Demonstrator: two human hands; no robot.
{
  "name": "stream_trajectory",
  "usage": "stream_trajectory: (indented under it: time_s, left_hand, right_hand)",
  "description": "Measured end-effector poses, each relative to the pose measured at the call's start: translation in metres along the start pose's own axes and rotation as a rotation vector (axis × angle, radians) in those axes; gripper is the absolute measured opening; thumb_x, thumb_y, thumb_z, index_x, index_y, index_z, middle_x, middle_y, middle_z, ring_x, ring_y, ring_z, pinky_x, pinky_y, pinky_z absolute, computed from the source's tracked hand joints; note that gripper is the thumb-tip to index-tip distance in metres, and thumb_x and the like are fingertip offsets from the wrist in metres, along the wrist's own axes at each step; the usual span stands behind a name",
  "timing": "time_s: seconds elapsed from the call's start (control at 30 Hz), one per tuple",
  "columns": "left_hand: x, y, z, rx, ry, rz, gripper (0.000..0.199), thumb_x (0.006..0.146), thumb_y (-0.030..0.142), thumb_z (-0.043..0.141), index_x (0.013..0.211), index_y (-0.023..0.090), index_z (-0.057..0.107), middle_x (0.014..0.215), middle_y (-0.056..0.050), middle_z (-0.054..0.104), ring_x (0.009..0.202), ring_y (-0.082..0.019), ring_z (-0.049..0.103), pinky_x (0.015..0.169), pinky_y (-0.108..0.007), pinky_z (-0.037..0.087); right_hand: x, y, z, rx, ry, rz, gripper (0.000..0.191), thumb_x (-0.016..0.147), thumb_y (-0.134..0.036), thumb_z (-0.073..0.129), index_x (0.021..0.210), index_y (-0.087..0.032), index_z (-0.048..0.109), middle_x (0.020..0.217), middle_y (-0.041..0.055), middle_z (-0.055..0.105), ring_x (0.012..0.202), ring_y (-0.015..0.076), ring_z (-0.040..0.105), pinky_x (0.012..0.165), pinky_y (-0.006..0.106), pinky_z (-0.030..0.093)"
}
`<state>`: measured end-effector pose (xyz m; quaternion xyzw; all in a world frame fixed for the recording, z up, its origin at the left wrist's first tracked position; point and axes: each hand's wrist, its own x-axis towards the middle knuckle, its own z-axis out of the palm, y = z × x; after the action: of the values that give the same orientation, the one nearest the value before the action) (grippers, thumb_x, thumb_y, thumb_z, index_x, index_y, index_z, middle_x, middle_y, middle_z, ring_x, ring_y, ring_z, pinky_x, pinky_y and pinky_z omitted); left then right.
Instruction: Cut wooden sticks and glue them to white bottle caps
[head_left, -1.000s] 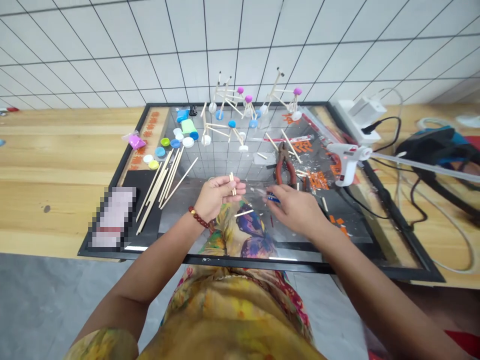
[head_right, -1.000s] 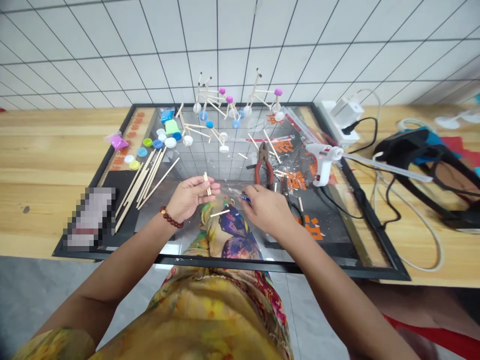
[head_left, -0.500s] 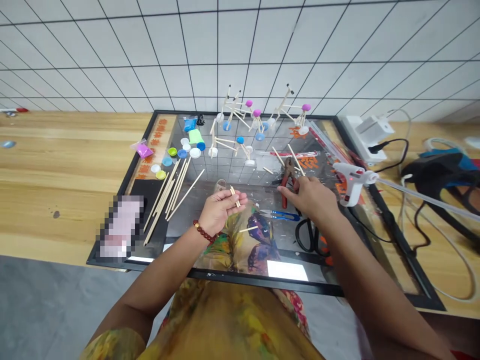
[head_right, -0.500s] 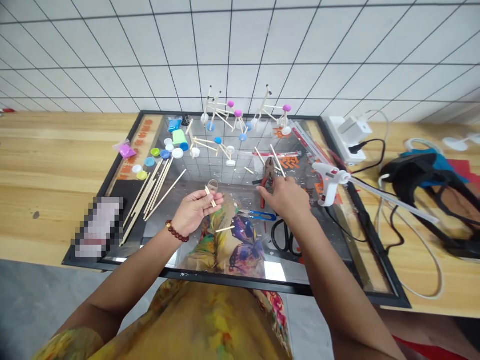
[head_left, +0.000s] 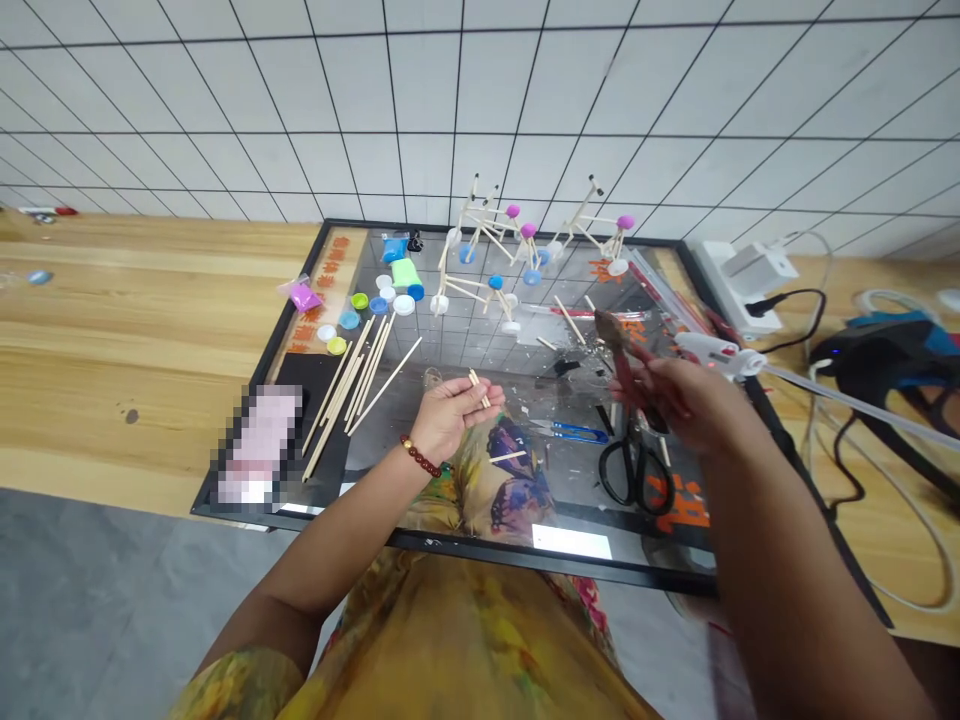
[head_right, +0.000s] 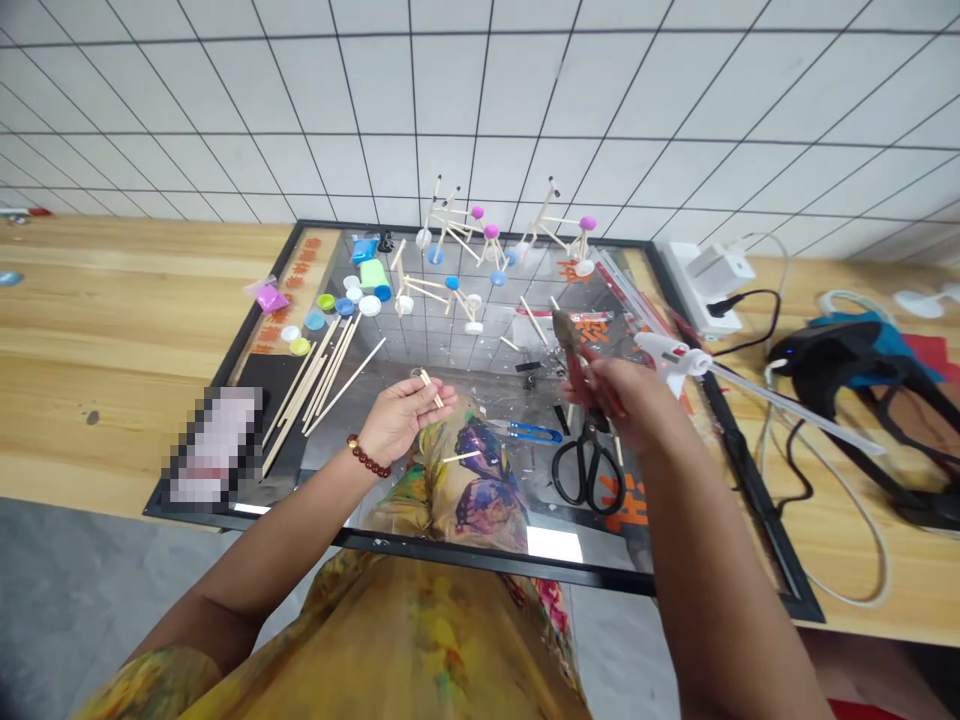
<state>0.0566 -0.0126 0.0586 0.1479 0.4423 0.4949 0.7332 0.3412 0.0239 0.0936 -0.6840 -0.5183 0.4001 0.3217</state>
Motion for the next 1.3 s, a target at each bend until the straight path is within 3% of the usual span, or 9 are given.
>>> stream_trajectory:
  time_s: [0.07,0.13,0.2,0.3,0.4,0.53,0.93,1.13,1.3]
  left_hand:
    - [0.000,-0.001,-0.001,0.047,-0.001,0.011,0.017,0.076,0.015,0.088,0.084,0.010,0.073,0.080,-0.007,0.078,0.076,-0.016,0.076,0.076,-0.027,0.061]
    - [-0.001,-0.003,-0.001,0.103,-0.007,0.022,0.022,0.072,0.017,0.090,0.086,0.011,0.074,0.077,-0.007,0.077,0.072,-0.016,0.076,0.071,-0.025,0.060]
    - [-0.002,-0.005,-0.002,0.151,-0.021,0.035,0.026,0.069,0.020,0.092,0.085,0.011,0.075,0.075,-0.006,0.077,0.069,-0.016,0.075,0.067,-0.025,0.059]
    - [-0.004,-0.006,-0.002,0.209,-0.057,0.063,0.031,0.065,0.025,0.094,0.085,0.011,0.076,0.072,-0.007,0.076,0.066,-0.016,0.074,0.064,-0.024,0.057]
    - [-0.006,-0.005,-0.002,0.244,-0.102,0.094,0.033,0.064,0.027,0.094,0.087,0.012,0.078,0.069,-0.006,0.076,0.062,-0.015,0.072,0.060,-0.023,0.055]
    - [-0.010,-0.001,-0.002,0.283,-0.132,0.093,0.029,0.066,0.026,0.091,0.088,0.012,0.078,0.064,-0.005,0.074,0.056,-0.014,0.069,0.054,-0.022,0.052]
    - [-0.010,0.000,-0.001,0.369,-0.109,-0.062,0.011,0.077,0.011,0.081,0.086,0.008,0.077,0.059,-0.006,0.070,0.046,-0.011,0.063,0.051,-0.021,0.050]
    - [-0.009,0.000,-0.002,0.405,-0.142,-0.092,0.004,0.079,0.009,0.076,0.083,0.008,0.076,0.058,-0.005,0.069,0.047,-0.011,0.064,0.049,-0.020,0.049]
    - [-0.008,-0.002,-0.003,0.408,-0.173,-0.104,0.008,0.078,0.014,0.079,0.082,0.009,0.076,0.059,-0.005,0.069,0.050,-0.011,0.065,0.049,-0.019,0.050]
  right_hand:
    - [-0.017,0.000,-0.002,0.398,-0.076,0.139,0.024,0.081,-0.036,0.057,0.101,-0.025,0.065,0.102,0.0153,0.075,0.086,0.0287,0.074,0.067,0.039,0.057]
    - [-0.033,-0.001,0.002,0.524,-0.149,0.191,0.028,0.078,-0.035,0.064,0.105,-0.029,0.066,0.113,0.0137,0.075,0.080,0.0245,0.071,0.053,0.032,0.050]
    - [-0.047,-0.002,0.010,0.513,-0.236,0.173,0.030,0.073,-0.034,0.072,0.102,-0.030,0.069,0.118,0.0130,0.075,0.076,0.0218,0.069,0.048,0.029,0.044]
    - [-0.062,-0.005,0.021,0.548,-0.410,0.202,0.034,0.061,-0.030,0.079,0.095,-0.028,0.074,0.116,0.0112,0.076,0.084,0.0235,0.070,0.062,0.033,0.054]
    - [-0.070,-0.007,0.027,0.552,-0.581,0.235,0.029,0.056,-0.029,0.079,0.085,-0.027,0.077,0.102,0.0076,0.077,0.089,0.0249,0.071,0.079,0.037,0.057]
    - [-0.070,-0.007,0.030,0.381,-0.733,0.110,0.019,0.060,-0.032,0.076,0.078,-0.024,0.079,0.084,0.0054,0.072,0.088,0.0258,0.068,0.084,0.037,0.054]
    - [-0.060,-0.005,0.019,0.127,-0.734,-0.042,0.015,0.066,-0.036,0.078,0.076,-0.025,0.080,0.102,0.0082,0.075,0.116,0.0342,0.067,0.098,0.043,0.051]
    - [-0.056,-0.003,0.014,0.044,-0.778,-0.100,0.015,0.072,-0.038,0.078,0.078,-0.025,0.081,0.124,0.0120,0.074,0.135,0.0368,0.058,0.105,0.046,0.049]
    - [-0.056,0.000,0.013,0.021,-0.770,-0.102,0.018,0.073,-0.041,0.078,0.076,-0.024,0.080,0.114,0.0128,0.075,0.118,0.0361,0.069,0.096,0.045,0.054]
